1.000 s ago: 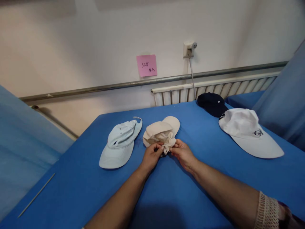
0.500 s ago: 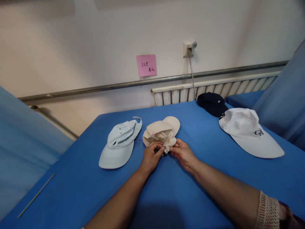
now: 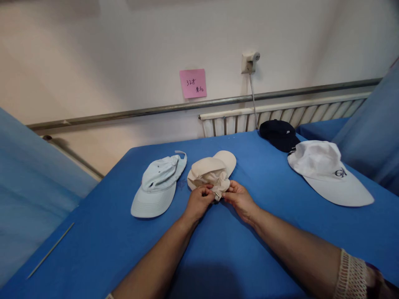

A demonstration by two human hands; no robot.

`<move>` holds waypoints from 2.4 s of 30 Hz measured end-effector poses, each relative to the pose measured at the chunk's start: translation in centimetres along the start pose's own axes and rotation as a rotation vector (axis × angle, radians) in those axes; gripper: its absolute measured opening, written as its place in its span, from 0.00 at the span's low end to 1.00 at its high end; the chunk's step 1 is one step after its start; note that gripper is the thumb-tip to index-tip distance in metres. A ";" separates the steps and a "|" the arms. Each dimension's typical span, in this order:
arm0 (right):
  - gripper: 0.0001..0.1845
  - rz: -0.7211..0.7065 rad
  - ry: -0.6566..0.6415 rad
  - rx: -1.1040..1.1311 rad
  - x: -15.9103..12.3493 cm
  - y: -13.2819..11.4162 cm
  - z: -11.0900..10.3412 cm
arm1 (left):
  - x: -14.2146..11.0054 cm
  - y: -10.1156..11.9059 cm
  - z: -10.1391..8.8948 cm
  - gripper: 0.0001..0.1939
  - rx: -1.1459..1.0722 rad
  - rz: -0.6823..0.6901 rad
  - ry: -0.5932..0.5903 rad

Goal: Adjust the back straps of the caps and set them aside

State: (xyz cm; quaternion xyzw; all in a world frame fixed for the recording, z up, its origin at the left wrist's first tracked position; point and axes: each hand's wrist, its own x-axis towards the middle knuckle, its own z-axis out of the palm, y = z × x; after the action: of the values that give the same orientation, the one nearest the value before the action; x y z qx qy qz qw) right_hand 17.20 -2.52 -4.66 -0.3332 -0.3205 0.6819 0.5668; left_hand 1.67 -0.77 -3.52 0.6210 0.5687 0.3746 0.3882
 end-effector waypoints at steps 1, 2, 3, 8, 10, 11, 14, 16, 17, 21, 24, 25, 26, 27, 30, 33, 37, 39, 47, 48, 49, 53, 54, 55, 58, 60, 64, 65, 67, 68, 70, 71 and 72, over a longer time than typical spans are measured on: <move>0.17 -0.002 -0.001 -0.004 0.0 0.0 0.0 | 0.0 0.0 0.1 0.09 0.006 -0.001 0.006; 0.16 -0.002 -0.004 -0.007 0.0 0.1 0.0 | 0.0 -0.1 0.1 0.10 0.004 -0.004 0.013; 0.17 0.002 -0.009 -0.010 0.1 0.1 -0.1 | 0.1 -0.1 0.2 0.10 -0.004 -0.008 0.019; 0.19 0.038 0.003 0.032 0.1 0.0 -0.3 | 0.0 -0.6 0.6 0.11 -0.069 -0.004 0.067; 0.19 0.051 0.021 0.082 0.2 0.0 -0.4 | -0.2 -0.6 0.5 0.11 -0.084 0.031 0.069; 0.20 0.057 0.027 0.104 0.3 0.0 -0.5 | -0.3 -0.6 0.4 0.11 -0.076 0.062 0.070; 0.20 0.074 0.060 0.160 0.6 0.0 -0.8 | -0.7 -0.1 0.1 0.08 0.053 0.210 0.099; 0.17 0.088 0.092 0.198 0.7 0.0 -1.0 | -1.1 0.4 -0.1 0.07 0.218 0.326 0.096; 0.16 0.097 0.103 0.218 0.7 0.0 -1.1 | -1.3 0.6 -0.1 0.08 0.306 0.379 0.080; 0.13 0.130 0.098 0.273 0.4 0.0 -1.0 | -1.8 1.3 -0.1 0.16 0.538 0.514 0.035; 0.14 0.135 0.087 0.279 0.0 -0.2 -0.6 | -1.6 1.1 -0.1 0.12 0.582 0.567 0.049; 0.15 0.125 0.090 0.273 -0.1 -0.3 -0.5 | -1.4 1.0 -0.1 0.11 0.571 0.572 0.048; 0.15 0.110 0.094 0.260 -0.1 -0.4 -0.4 | -1.3 0.9 -0.1 0.11 0.541 0.565 0.041; 0.15 0.088 0.096 0.236 -0.1 -0.4 -0.3 | -1.2 0.7 -0.1 0.11 0.495 0.546 0.026; 0.17 -0.019 0.076 0.073 0.1 -0.3 -0.2 | -0.8 0.5 -0.4 0.12 0.328 0.446 -0.050; 0.15 -0.213 0.049 -0.187 0.3 -0.1 -0.5 | -0.5 0.5 -0.9 0.12 0.221 0.358 -0.120; 0.12 -0.566 0.000 -0.679 0.0 -0.7 -1.1 | -0.4 1.1 -1.4 0.14 0.120 0.297 -0.205; 0.18 -0.706 -0.062 -0.898 -0.2 -1.5 -1.3 | -0.4 1.3 -1.6 0.15 0.068 0.261 -0.255; 0.08 -0.672 -0.289 -1.229 0.6 -2.3 -2.2 | -1.0 1.8 -1.7 0.15 0.086 0.240 -0.277; 0.07 -0.642 -0.265 -1.250 0.7 -2.3 -2.3 | -1.1 1.8 -1.7 0.15 0.102 0.240 -0.236; 0.08 -0.617 -0.241 -1.265 0.8 -2.2 -2.4 | -1.2 1.8 -1.6 0.14 0.121 0.243 -0.197; 0.10 -0.568 -0.172 -1.272 0.8 -2.0 -2.3 | -1.1 1.4 -1.2 0.11 0.138 0.241 -0.159; 0.10 -0.562 -0.160 -1.267 0.7 -1.9 -2.2 | -1.1 1.3 -1.1 0.11 0.115 0.224 -0.157; 0.10 -0.555 -0.151 -1.256 0.7 -1.8 -2.2 | -1.1 1.2 -1.0 0.11 0.080 0.200 -0.152; 0.10 -0.518 -0.127 -1.192 1.0 -1.4 -2.3 | -1.0 1.0 -0.6 0.12 -0.099 0.118 -0.139; 0.09 -0.464 -0.114 -1.122 1.3 -0.9 -2.5 | -1.1 1.1 -0.3 0.14 -0.235 0.066 -0.138; 0.08 -0.387 0.005 -1.023 1.5 -0.3 -2.4 | -1.1 1.3 0.1 0.16 -0.400 -0.036 -0.111; 0.07 -0.424 0.045 -1.020 1.3 -0.3 -2.2 | -1.1 1.3 0.1 0.16 -0.409 -0.056 -0.091; 0.04 -0.555 0.073 -1.029 0.8 -0.6 -1.7 | -1.0 1.3 0.1 0.16 -0.400 -0.082 -0.043; 0.02 -0.630 0.057 -1.033 0.4 -0.8 -1.4 | -0.9 1.3 0.1 0.16 -0.390 -0.088 -0.019; 0.03 -0.729 -0.026 -1.043 -0.3 -1.1 -0.8 | -0.8 1.1 0.0 0.16 -0.359 -0.081 0.004; 0.05 -0.748 -0.074 -1.049 -0.6 -1.3 -0.6 | -0.8 1.1 -0.1 0.15 -0.338 -0.069 0.007; 0.06 -0.752 -0.114 -1.056 -0.8 -1.3 -0.5 | -0.7 1.0 -0.1 0.15 -0.312 -0.051 0.006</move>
State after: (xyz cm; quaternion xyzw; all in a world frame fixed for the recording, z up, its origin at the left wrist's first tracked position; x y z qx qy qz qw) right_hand 18.46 -3.10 -3.79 -0.3953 -0.7370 0.2044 0.5087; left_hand 1.91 -1.56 -2.59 0.5373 0.5202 0.4504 0.4877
